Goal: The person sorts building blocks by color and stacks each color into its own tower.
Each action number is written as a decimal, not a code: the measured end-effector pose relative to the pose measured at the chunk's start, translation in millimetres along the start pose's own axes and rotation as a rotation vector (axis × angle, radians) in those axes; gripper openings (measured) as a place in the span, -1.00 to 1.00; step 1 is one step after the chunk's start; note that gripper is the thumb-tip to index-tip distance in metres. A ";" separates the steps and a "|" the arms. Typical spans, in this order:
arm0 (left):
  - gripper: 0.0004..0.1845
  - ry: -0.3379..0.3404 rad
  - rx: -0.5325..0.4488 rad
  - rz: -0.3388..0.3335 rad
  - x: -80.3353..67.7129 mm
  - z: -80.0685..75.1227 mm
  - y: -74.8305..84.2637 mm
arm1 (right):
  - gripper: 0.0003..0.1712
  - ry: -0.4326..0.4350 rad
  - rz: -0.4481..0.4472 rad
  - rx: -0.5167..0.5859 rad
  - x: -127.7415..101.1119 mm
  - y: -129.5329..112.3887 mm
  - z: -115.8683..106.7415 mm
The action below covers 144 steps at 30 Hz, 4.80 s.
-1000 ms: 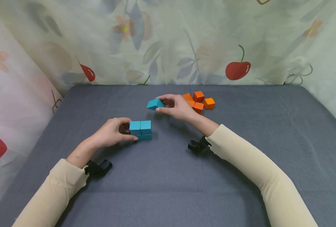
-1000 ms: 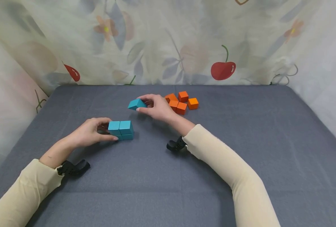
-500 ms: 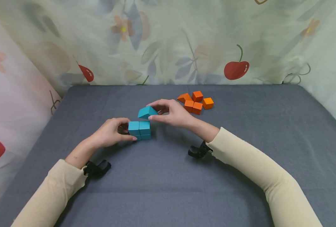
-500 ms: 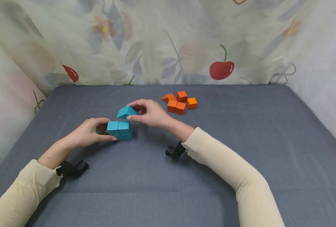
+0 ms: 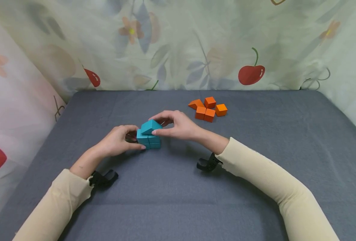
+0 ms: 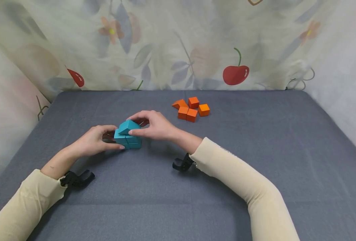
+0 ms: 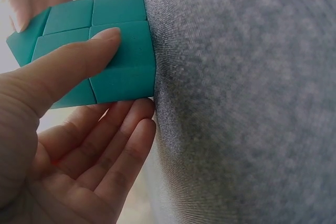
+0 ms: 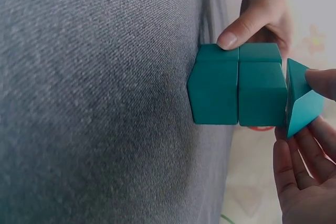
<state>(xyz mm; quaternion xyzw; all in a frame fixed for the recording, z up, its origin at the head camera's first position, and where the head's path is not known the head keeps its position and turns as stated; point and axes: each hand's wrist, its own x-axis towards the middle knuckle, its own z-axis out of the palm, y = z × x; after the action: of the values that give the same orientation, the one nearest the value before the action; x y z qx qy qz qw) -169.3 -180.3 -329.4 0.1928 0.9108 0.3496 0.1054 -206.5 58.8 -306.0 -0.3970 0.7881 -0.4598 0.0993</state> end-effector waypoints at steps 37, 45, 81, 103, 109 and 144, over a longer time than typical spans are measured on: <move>-0.51 -0.005 0.092 0.046 -1.5 2.0 2.7 | -0.52 -0.018 0.032 0.038 -0.2 1.0 9.9; -0.29 0.063 0.154 0.021 -1.9 4.5 12.3 | -0.47 -0.019 0.062 0.015 -9.7 7.0 3.2; -0.26 0.303 0.135 0.219 23.8 32.2 104.6 | -0.44 0.205 0.269 -0.109 -79.5 34.4 -60.4; -0.22 0.221 0.013 0.035 69.4 71.6 127.4 | -0.49 0.358 0.374 -0.235 -84.8 45.5 -73.4; -0.27 0.203 -0.007 -0.011 82.0 75.0 127.0 | -0.45 0.376 0.433 -0.240 -78.1 47.7 -74.8; -0.45 0.215 -0.169 -0.190 133.9 101.7 113.6 | -0.51 0.319 0.543 -0.322 -54.5 67.6 -76.6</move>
<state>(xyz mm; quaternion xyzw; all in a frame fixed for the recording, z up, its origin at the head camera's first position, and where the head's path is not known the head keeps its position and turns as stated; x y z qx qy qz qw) -225.5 14.6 -334.7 0.0577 0.8982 0.4322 0.0558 -246.3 165.1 -329.0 -0.1067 0.9329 -0.3426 0.0296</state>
